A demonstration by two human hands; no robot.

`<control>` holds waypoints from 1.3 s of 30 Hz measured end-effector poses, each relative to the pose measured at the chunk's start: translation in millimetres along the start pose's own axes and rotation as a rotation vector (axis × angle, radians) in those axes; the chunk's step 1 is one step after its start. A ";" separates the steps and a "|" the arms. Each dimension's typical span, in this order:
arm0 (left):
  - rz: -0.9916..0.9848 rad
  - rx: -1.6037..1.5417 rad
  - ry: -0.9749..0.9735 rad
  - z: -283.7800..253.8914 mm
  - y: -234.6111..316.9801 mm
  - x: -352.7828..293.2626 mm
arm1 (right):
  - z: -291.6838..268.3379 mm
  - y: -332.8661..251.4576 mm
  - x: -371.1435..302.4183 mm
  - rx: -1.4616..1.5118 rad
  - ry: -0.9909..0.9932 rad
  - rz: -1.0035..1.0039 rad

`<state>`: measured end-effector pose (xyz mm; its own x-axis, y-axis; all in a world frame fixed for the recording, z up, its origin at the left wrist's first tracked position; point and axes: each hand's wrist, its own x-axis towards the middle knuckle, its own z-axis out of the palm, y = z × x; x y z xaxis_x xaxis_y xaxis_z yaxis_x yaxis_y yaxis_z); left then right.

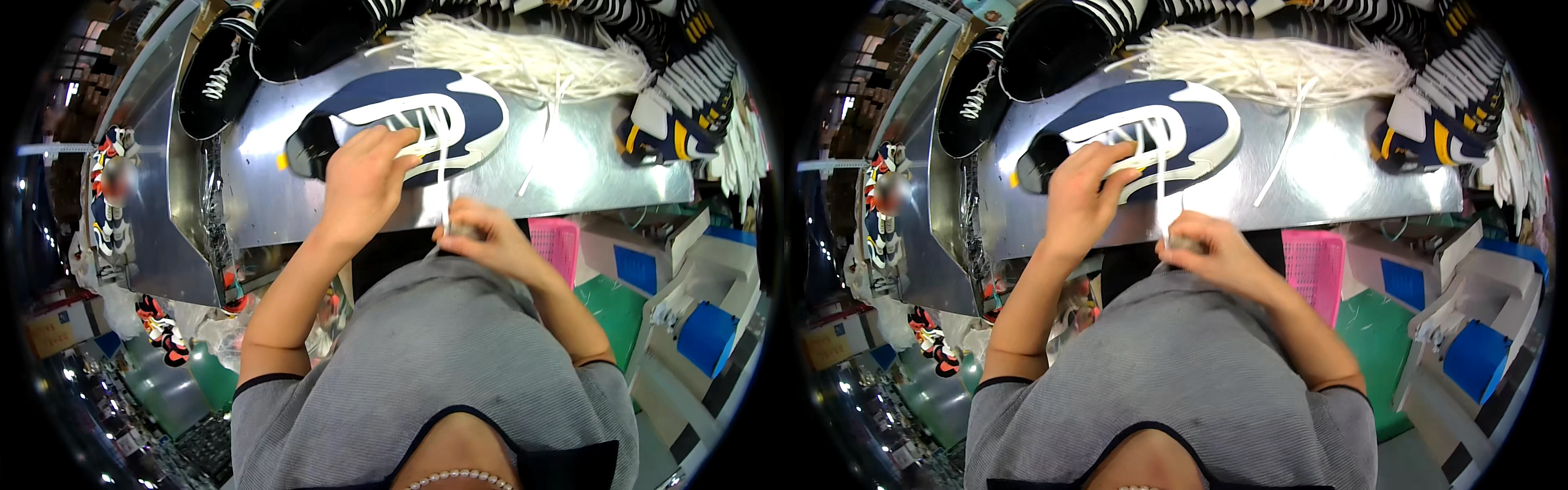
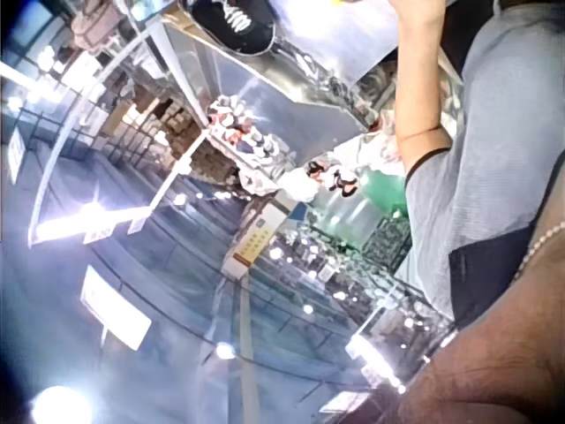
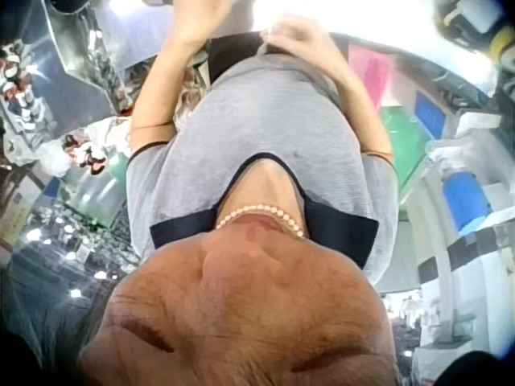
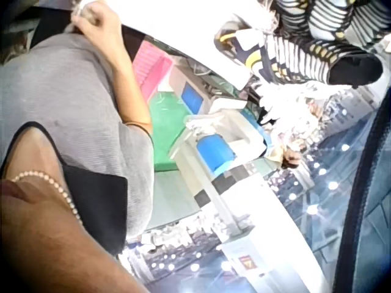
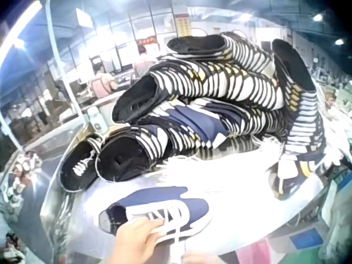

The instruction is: The person laces shoes by hand, threading white laces through the eyelets of shoe uppers and tying them, then placing the finished shoes onto a pile.

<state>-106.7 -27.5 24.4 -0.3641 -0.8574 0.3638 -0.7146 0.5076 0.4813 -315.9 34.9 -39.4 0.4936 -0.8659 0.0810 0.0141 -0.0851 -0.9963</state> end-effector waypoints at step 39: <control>-0.008 -0.043 -0.161 29.3 -16.6 5.9 | -18.7 -11.0 31.7 -0.349 0.329 0.255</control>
<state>-114.5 -43.5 -4.9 -0.4521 -0.8622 0.2285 -0.6931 0.5008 0.5185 -316.7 -0.9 -25.3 0.1447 -0.9843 -0.1015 -0.3882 0.0379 -0.9208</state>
